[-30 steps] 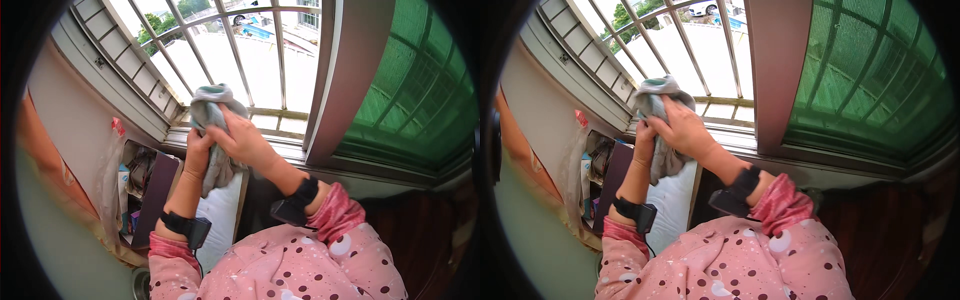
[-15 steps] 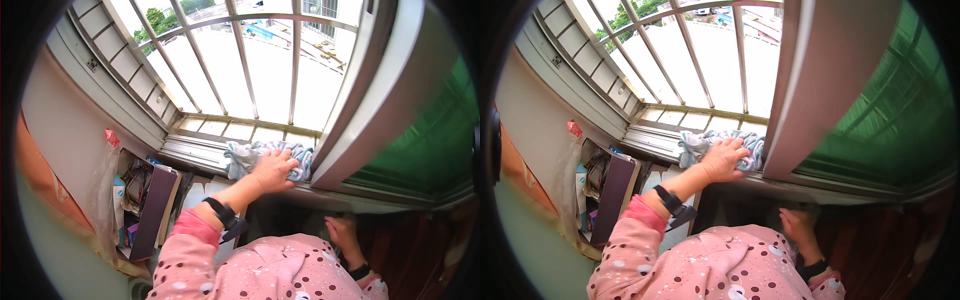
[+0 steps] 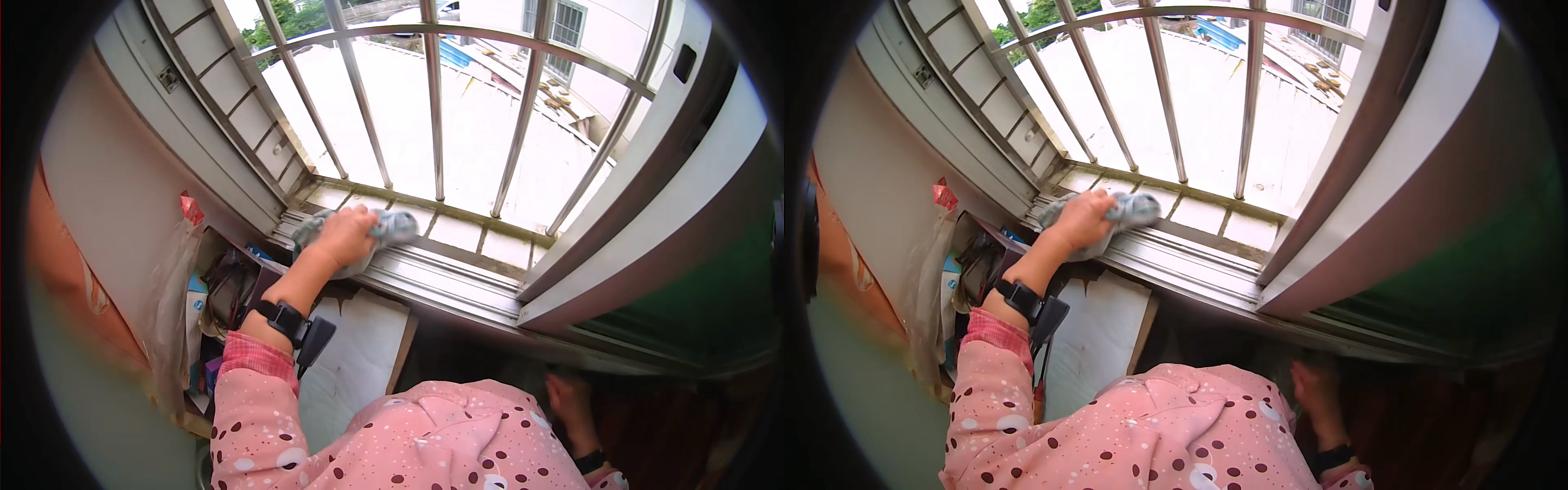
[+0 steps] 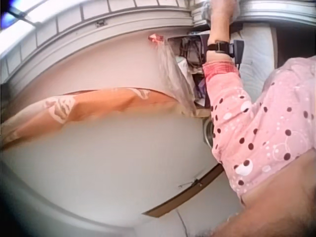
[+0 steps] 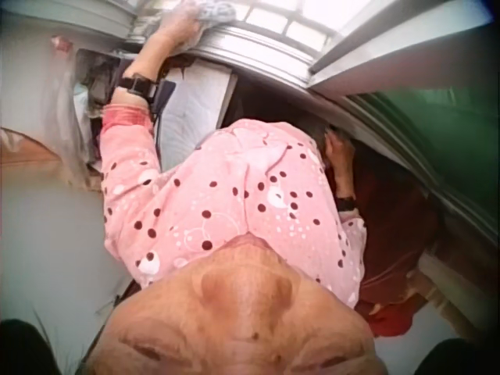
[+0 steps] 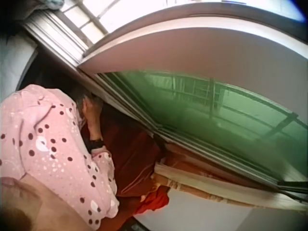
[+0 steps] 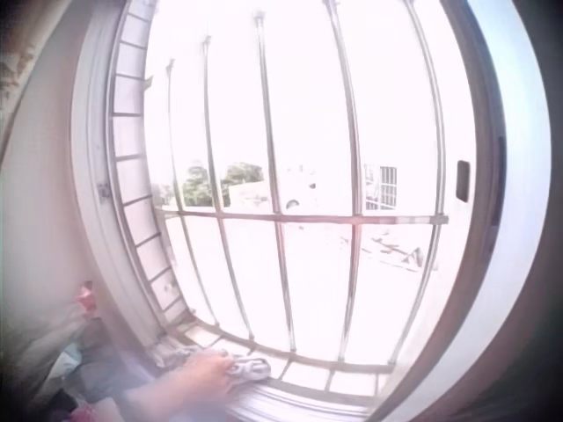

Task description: The person cleans the track and frame of a window using a cloth, rinsing the cloth in a bowl of water during the process.

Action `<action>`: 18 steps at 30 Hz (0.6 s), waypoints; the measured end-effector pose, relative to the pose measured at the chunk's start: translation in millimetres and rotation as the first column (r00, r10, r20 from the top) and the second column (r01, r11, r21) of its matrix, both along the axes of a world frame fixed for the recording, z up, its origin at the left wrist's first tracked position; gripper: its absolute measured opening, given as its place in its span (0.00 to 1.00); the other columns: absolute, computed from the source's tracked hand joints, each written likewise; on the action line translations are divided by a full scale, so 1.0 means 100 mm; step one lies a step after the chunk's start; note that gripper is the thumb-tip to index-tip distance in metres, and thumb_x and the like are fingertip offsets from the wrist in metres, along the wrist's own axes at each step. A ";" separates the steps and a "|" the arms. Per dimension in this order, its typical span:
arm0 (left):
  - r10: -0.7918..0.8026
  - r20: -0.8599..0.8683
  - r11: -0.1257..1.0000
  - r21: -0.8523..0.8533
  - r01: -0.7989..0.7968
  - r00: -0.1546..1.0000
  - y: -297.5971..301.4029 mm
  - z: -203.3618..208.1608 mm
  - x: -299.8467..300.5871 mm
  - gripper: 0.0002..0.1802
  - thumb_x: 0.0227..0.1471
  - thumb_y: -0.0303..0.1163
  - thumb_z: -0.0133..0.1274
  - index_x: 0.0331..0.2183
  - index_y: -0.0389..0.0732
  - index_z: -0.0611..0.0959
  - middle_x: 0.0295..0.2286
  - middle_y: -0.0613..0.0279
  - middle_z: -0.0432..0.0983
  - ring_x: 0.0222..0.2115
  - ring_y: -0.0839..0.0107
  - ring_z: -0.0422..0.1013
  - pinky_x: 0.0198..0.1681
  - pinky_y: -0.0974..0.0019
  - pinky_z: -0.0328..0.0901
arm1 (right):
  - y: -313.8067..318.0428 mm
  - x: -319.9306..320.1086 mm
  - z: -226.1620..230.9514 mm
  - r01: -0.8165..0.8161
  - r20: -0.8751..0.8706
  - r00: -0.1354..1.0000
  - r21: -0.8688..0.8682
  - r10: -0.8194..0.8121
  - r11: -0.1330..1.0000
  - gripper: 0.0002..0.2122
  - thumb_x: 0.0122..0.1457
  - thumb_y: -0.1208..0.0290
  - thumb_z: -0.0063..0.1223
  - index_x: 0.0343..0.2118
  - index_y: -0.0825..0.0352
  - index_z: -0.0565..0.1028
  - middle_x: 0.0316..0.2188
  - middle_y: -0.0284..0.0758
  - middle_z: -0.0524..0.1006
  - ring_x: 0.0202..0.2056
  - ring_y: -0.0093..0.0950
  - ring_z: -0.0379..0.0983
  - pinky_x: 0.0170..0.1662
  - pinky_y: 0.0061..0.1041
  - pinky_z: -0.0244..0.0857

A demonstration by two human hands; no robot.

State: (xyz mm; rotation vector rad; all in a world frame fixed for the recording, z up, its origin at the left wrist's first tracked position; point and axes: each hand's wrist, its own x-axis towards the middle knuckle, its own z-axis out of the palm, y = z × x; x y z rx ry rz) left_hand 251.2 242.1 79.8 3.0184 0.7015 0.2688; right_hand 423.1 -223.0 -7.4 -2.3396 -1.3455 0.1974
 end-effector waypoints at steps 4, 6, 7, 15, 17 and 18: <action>0.025 0.444 0.998 -0.055 -0.001 0.896 -0.06 0.31 0.37 0.10 0.44 0.33 0.53 0.30 0.39 0.76 0.30 0.53 0.71 0.33 0.53 0.69 0.37 0.56 0.64 | -0.01 0.01 -0.10 -0.005 -0.030 1.000 0.043 0.006 0.999 0.07 0.47 0.72 0.55 0.30 0.64 0.78 0.23 0.44 0.75 0.25 0.42 0.73 0.28 0.36 0.67; -0.074 0.601 0.992 -0.040 0.123 0.795 -0.26 0.40 0.68 0.11 0.42 0.33 0.54 0.30 0.39 0.76 0.30 0.53 0.71 0.33 0.54 0.69 0.37 0.56 0.64 | 0.00 0.01 -0.08 -0.014 -0.049 0.999 0.050 0.017 0.999 0.06 0.47 0.72 0.55 0.30 0.64 0.78 0.23 0.43 0.75 0.25 0.42 0.73 0.28 0.35 0.68; -0.152 0.596 0.988 0.080 0.130 0.789 -0.37 0.43 0.83 0.12 0.39 0.31 0.55 0.30 0.39 0.76 0.29 0.54 0.70 0.32 0.54 0.68 0.35 0.55 0.64 | 0.02 0.01 -0.05 -0.016 -0.043 0.999 0.041 0.018 0.999 0.06 0.47 0.72 0.55 0.30 0.64 0.78 0.23 0.43 0.75 0.25 0.42 0.73 0.28 0.35 0.68; -0.207 0.022 0.976 0.075 0.205 0.978 -0.49 -0.52 1.81 0.29 0.47 0.41 0.51 0.49 0.37 0.69 0.48 0.49 0.62 0.53 0.53 0.56 0.54 0.54 0.52 | -0.34 -0.04 -0.16 0.035 0.018 0.999 -0.125 -0.034 0.992 0.06 0.48 0.70 0.54 0.29 0.61 0.78 0.24 0.40 0.77 0.24 0.39 0.74 0.27 0.35 0.68; -0.274 -0.077 0.959 -0.092 0.266 0.959 -0.34 -0.42 1.81 0.32 0.47 0.45 0.50 0.51 0.37 0.67 0.49 0.49 0.61 0.54 0.54 0.55 0.54 0.53 0.54 | -0.44 -0.11 -0.23 0.074 0.021 0.997 -0.156 -0.071 0.985 0.07 0.47 0.68 0.54 0.29 0.61 0.78 0.25 0.39 0.77 0.24 0.39 0.74 0.28 0.35 0.69; -0.305 -0.121 0.948 -0.128 0.290 0.945 -0.32 -0.36 1.82 0.34 0.46 0.47 0.51 0.51 0.37 0.67 0.46 0.51 0.64 0.52 0.57 0.57 0.50 0.52 0.58 | -0.48 -0.15 -0.27 0.085 -0.031 0.995 -0.201 -0.093 0.976 0.06 0.48 0.68 0.54 0.29 0.61 0.78 0.24 0.39 0.77 0.24 0.39 0.74 0.27 0.36 0.68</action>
